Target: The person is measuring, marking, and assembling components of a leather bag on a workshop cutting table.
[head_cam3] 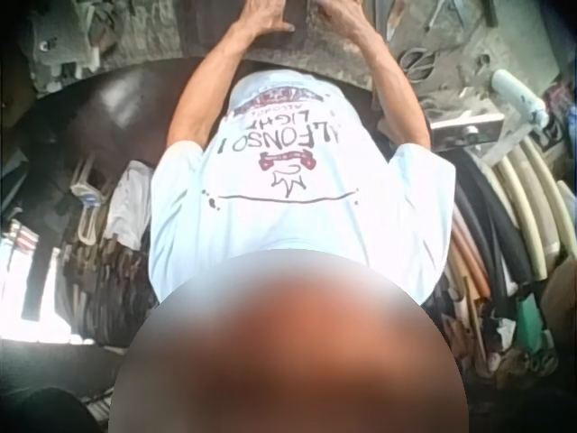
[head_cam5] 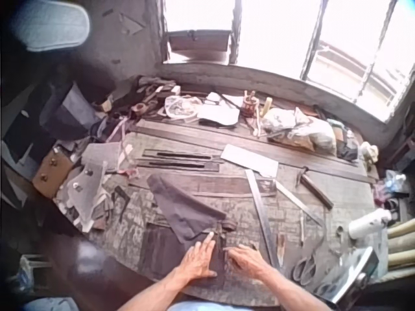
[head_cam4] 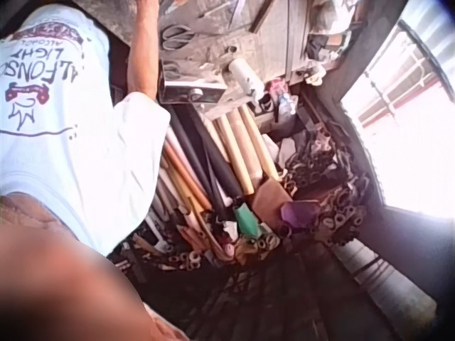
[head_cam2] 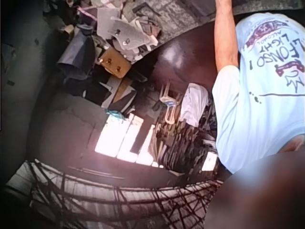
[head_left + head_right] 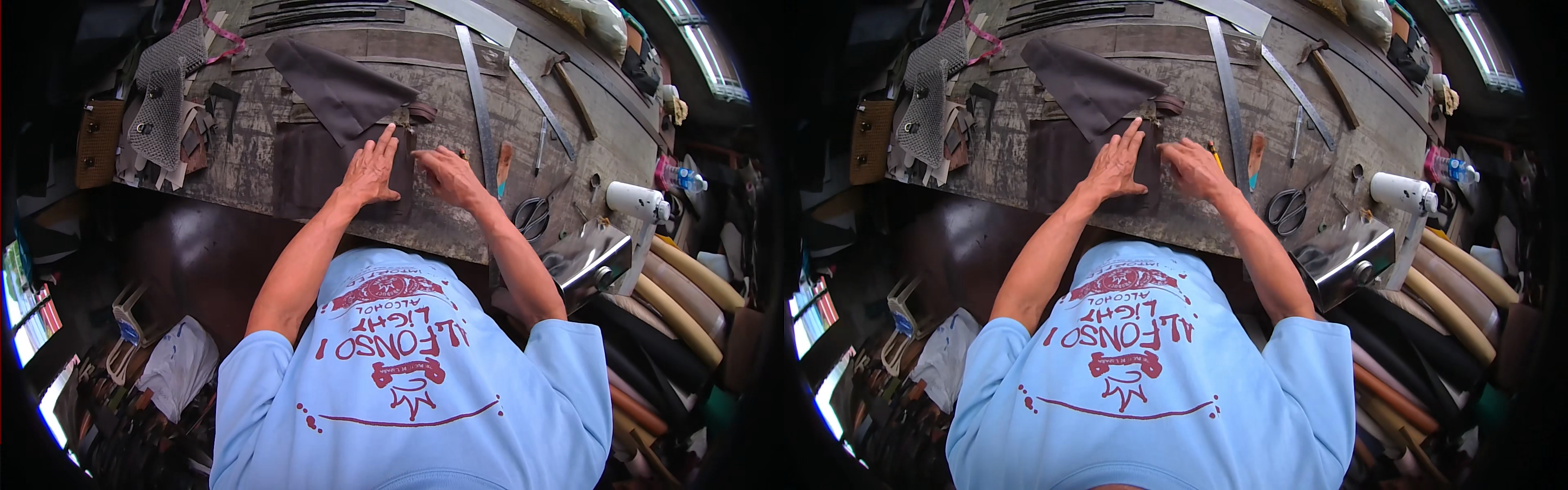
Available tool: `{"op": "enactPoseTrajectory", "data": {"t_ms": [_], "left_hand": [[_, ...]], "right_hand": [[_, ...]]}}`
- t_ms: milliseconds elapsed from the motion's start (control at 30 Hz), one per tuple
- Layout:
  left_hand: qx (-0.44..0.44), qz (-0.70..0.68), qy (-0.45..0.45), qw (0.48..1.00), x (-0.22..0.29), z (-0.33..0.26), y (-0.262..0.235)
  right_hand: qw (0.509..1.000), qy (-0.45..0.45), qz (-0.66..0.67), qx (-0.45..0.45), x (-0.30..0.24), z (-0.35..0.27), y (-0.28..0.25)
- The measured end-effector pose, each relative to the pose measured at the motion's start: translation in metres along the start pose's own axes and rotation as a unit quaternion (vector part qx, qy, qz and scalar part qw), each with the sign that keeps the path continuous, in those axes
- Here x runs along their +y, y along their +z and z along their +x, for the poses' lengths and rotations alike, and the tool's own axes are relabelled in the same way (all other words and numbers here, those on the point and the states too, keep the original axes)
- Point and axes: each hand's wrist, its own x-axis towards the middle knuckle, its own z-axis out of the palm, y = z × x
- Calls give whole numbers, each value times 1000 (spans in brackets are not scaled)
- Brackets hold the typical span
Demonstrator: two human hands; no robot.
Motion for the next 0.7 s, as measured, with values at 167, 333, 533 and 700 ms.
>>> {"op": "enactPoseTrajectory", "data": {"t_ms": [167, 333, 533, 700], "left_hand": [[0, -5, 15, 1000, 0, 1, -1], [-17, 15, -2, 1000, 6, 2, 1], [-31, 16, 31, 999, 5, 6, 4], [-21, 41, 21, 999, -5, 0, -6]], "right_hand": [[992, 74, 61, 81, 0, 30, 2], [990, -22, -138, 0, -12, -8, 26], [991, 120, 39, 43, -60, -103, 0], [855, 414, 91, 298, -83, -238, 16]]}}
